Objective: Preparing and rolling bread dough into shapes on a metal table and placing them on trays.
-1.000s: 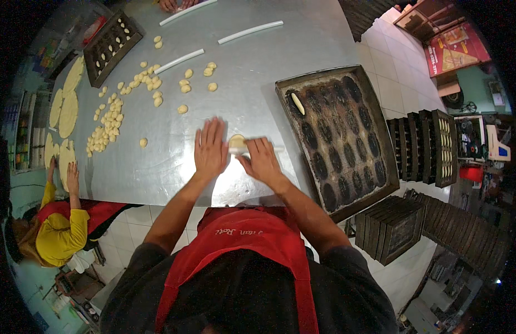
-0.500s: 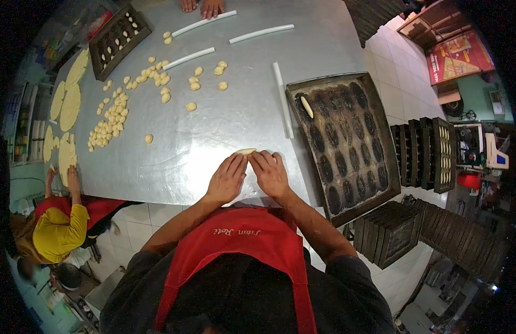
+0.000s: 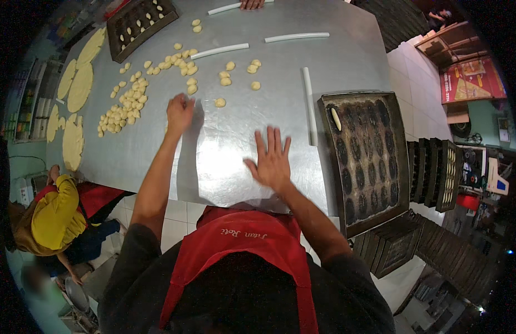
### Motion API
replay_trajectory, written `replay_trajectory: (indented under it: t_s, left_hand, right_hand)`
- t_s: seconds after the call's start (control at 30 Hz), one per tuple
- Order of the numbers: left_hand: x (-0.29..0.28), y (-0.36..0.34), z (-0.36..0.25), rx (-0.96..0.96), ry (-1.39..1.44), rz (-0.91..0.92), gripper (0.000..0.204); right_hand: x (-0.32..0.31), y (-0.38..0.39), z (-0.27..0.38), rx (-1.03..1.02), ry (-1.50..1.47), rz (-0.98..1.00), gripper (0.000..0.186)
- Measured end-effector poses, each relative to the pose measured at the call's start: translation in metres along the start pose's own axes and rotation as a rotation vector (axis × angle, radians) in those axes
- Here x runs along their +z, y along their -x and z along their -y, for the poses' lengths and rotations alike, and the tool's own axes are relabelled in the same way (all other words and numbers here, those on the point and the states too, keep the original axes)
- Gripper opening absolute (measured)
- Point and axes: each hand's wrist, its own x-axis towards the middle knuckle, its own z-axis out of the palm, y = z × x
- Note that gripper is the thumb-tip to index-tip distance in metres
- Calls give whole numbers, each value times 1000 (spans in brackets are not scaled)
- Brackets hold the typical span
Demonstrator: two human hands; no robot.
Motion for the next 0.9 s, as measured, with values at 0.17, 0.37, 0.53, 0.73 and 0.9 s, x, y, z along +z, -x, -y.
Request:
replay_trajectory:
  t_s: [0.17,0.37,0.53,0.73,0.9]
  left_hand:
    - [13,-38,-4,-74,47,-56,34]
    - [12,52,-31,-99,427,92,23]
    - [-8,130,-83,-268,652,238,18]
    - [1,172,-112,-445,859,313,17]
    - [50,179,-149,-304,831,380,33]
  right_hand:
    - [7,-61,-12,18,-195,-68,68]
    - [-24,26,-45,-16,-461,-180,44]
    - [-47,23,-100,168,-538,-320,31]
    - [-133,-29,-203,349,-691,-1003,24]
    - [-83,-7,-253,242,45,-567,28]
